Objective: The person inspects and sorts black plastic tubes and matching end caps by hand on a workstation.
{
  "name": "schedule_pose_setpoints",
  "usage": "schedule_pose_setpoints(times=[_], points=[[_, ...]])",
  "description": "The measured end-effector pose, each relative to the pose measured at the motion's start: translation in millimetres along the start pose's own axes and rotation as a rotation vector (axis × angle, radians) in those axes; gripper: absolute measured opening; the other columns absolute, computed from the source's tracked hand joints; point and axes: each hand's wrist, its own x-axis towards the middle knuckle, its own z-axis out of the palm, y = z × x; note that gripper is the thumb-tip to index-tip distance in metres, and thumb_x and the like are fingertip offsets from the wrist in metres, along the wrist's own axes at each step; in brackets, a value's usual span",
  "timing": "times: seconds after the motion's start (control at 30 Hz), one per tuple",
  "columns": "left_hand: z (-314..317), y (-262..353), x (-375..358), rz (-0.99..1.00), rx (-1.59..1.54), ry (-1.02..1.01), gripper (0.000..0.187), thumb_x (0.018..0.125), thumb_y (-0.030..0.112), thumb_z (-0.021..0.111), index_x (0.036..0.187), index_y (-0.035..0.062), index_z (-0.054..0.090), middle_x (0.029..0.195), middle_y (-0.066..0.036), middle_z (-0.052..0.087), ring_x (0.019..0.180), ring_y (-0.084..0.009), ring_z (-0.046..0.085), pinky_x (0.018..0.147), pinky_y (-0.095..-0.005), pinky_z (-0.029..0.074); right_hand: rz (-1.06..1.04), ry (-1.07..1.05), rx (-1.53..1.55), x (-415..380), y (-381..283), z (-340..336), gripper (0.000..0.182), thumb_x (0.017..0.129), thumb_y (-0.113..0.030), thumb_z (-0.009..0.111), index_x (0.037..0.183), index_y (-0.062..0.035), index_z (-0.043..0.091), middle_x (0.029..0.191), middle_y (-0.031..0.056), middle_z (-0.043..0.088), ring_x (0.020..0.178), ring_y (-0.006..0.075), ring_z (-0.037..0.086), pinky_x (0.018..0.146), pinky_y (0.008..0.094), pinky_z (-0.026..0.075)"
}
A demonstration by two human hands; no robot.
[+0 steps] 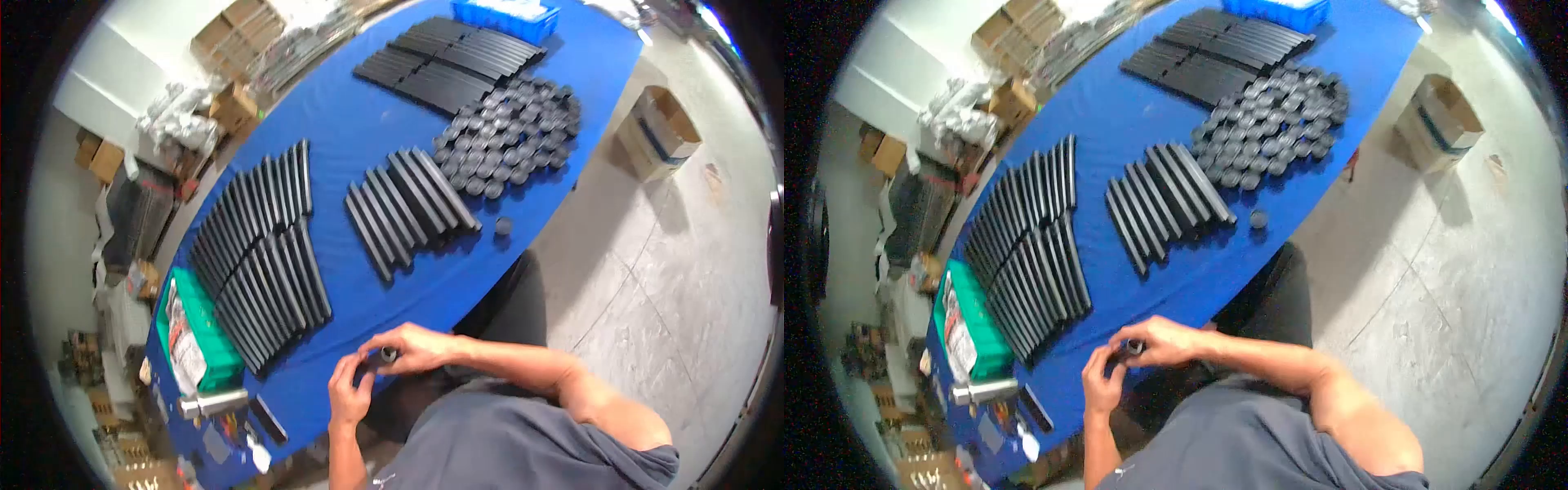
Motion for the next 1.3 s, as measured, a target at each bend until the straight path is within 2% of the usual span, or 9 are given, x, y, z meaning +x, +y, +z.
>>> schedule_pose_setpoints(times=[0.1, 0.17, 0.3, 0.5, 0.7, 0.8, 1.03, 1.13, 1.3], points=[[3, -12, -2, 0.081, 0.077, 0.008, 0.038, 0.083, 0.003, 0.069, 0.121, -0.0030, 0.065, 0.115, -0.018, 0.068, 0.107, -0.0323, 0.067, 0.095, -0.0388, 0.053, 0.157, 0.001, 0.101, -2, -11, -2, 0.043, 0.088, -0.017, 0.077, 0.128, -0.0036, 0.067, 0.120, 0.0146, 0.072, 0.112, 0.0231, 0.070, 0.097, 0.0363, 0.054], [1, -5, 0, 0.037, 0.062, -0.003, 0.051, 0.080, 0.001, 0.075, 0.130, 0.0024, 0.063, 0.118, -0.016, 0.067, 0.111, -0.0314, 0.066, 0.097, -0.0383, 0.052, 0.085, 0.117, 0.119, -3, 3, 9, 0.046, 0.088, -0.019, 0.081, 0.128, -0.0027, 0.067, 0.117, 0.0148, 0.073, 0.103, 0.0194, 0.071, 0.089, 0.0338, 0.056], [6, -17, -3, -0.041, -0.010, 0.053, 0.038, 0.079, -0.004, 0.075, 0.116, 0.0011, 0.065, 0.112, -0.013, 0.069, 0.105, -0.0253, 0.068, 0.093, -0.0355, 0.053, 0.228, 0.167, 0.130, -6, -3, 15, 0.047, 0.086, -0.025, 0.081, 0.124, -0.0002, 0.068, 0.105, 0.0200, 0.074, 0.094, 0.0256, 0.073, 0.083, 0.0384, 0.056], [-3, -16, -3, -0.103, -0.084, -0.056, 0.038, 0.079, -0.004, 0.074, 0.116, 0.0017, 0.066, 0.111, -0.015, 0.069, 0.104, -0.0305, 0.069, 0.092, -0.0381, 0.054, 0.206, 0.130, 0.080, -4, -12, 6, 0.046, 0.087, -0.026, 0.079, 0.124, -0.0015, 0.067, 0.100, 0.0207, 0.074, 0.093, 0.0293, 0.074, 0.082, 0.0396, 0.056], [-5, -12, 0, -0.040, -0.045, -0.020, 0.037, 0.079, -0.003, 0.075, 0.115, -0.0001, 0.066, 0.110, -0.012, 0.070, 0.105, -0.0223, 0.068, 0.094, -0.0342, 0.052, 0.156, 0.167, 0.057, -3, -6, 11, 0.044, 0.086, -0.024, 0.079, 0.122, -0.0014, 0.067, 0.100, 0.0197, 0.074, 0.092, 0.0319, 0.074, 0.081, 0.0403, 0.057], [-3, -21, -4, -0.168, -0.098, 0.019, 0.037, 0.079, -0.002, 0.075, 0.114, 0.0001, 0.066, 0.109, -0.012, 0.070, 0.105, -0.0216, 0.068, 0.095, -0.0340, 0.051, 0.178, 0.180, 0.004, -1, -13, 10, 0.043, 0.086, -0.022, 0.079, 0.121, -0.0016, 0.067, 0.099, 0.0195, 0.074, 0.091, 0.0319, 0.074, 0.080, 0.0403, 0.057], [-18, -17, -3, -0.124, -0.107, -0.126, 0.035, 0.083, -0.001, 0.074, 0.117, 0.0005, 0.066, 0.112, -0.013, 0.070, 0.105, -0.0256, 0.069, 0.092, -0.0352, 0.053, 0.104, 0.148, 0.047, -1, -13, 9, 0.043, 0.087, -0.022, 0.078, 0.123, -0.0019, 0.066, 0.098, 0.0197, 0.073, 0.091, 0.0322, 0.073, 0.078, 0.0407, 0.056], [-21, -17, -3, -0.134, -0.101, -0.174, 0.036, 0.085, 0.001, 0.073, 0.120, 0.0002, 0.066, 0.114, -0.014, 0.070, 0.106, -0.0262, 0.069, 0.093, -0.0358, 0.053, 0.051, 0.180, -0.027, -3, 1, 16, 0.045, 0.089, -0.021, 0.078, 0.128, -0.0060, 0.065, 0.089, 0.0111, 0.071, 0.074, 0.0173, 0.066, 0.069, 0.0329, 0.052], [-20, -17, -2, -0.125, -0.111, -0.183, 0.042, 0.085, 0.003, 0.074, 0.126, 0.0005, 0.064, 0.114, -0.015, 0.069, 0.107, -0.0274, 0.069, 0.094, -0.0367, 0.053, 0.149, 0.215, 0.170, -7, -2, 19, 0.044, 0.089, -0.019, 0.078, 0.128, -0.0043, 0.064, 0.088, 0.0086, 0.071, 0.073, 0.0118, 0.064, 0.067, 0.0304, 0.051]])
